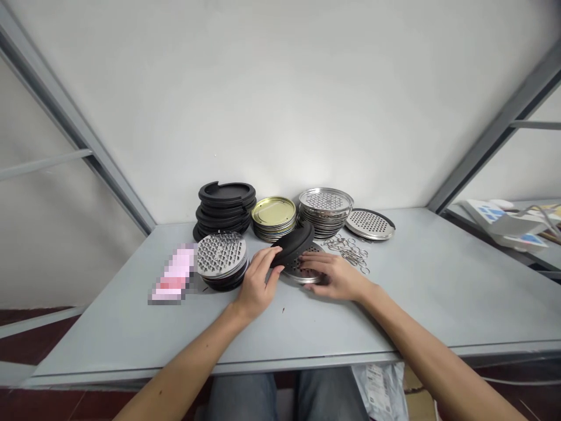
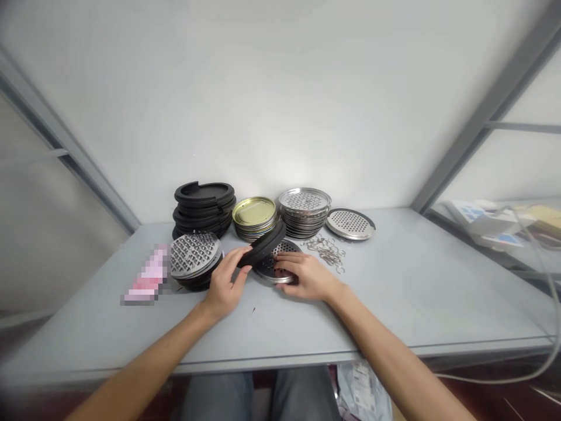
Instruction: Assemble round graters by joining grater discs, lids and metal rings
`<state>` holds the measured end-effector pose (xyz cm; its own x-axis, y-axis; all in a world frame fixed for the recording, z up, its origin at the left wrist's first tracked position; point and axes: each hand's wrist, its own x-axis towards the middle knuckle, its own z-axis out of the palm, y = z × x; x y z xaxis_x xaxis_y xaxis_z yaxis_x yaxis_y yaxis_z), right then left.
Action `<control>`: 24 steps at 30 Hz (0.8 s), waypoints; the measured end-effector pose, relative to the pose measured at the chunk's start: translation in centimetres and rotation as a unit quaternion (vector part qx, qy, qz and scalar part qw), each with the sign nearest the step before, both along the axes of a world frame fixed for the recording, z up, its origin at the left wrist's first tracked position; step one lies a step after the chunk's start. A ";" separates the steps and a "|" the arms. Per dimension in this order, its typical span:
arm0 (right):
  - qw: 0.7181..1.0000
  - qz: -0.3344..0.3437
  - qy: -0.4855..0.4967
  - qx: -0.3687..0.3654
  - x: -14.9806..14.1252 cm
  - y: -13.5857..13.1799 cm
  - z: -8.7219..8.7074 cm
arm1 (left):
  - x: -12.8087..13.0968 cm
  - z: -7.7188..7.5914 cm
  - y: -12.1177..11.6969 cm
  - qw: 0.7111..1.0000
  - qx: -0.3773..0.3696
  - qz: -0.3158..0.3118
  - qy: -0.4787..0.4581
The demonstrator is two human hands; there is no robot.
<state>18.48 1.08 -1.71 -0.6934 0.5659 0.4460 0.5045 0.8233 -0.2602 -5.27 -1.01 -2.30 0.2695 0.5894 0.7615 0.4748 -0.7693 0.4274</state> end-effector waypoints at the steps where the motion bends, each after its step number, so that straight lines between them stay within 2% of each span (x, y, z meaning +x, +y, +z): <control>1: 1.000 0.006 0.014 0.015 0.1 0.0 0.0 | 0.0 0.0 0.0 1.000 0.001 0.004 0.000; 5: 0.994 -0.014 0.076 0.076 0.6 -0.1 0.2 | 0.0 -0.1 -0.1 1.000 0.013 0.013 0.002; 10: 0.975 -0.132 0.164 0.069 1.5 -0.2 -0.2 | 0.1 0.0 -0.3 0.999 0.034 0.019 0.002; 15: 0.913 -0.278 0.292 0.064 1.9 0.2 -0.2 | 0.0 0.1 -0.4 0.998 0.042 0.037 -0.006; 19: 0.864 -0.320 0.383 0.069 1.8 0.9 0.0 | -0.1 0.1 -0.5 0.998 0.041 0.038 -0.004; 24: 0.823 -0.364 0.435 0.035 1.8 1.7 0.2 | -0.2 0.1 -0.6 0.999 0.029 0.018 0.007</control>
<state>20.29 2.77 -1.46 0.4159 0.6419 0.6442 0.5187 0.4145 -0.7478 -5.46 -1.65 -2.16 0.2597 0.5538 0.7911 0.5087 -0.7748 0.3754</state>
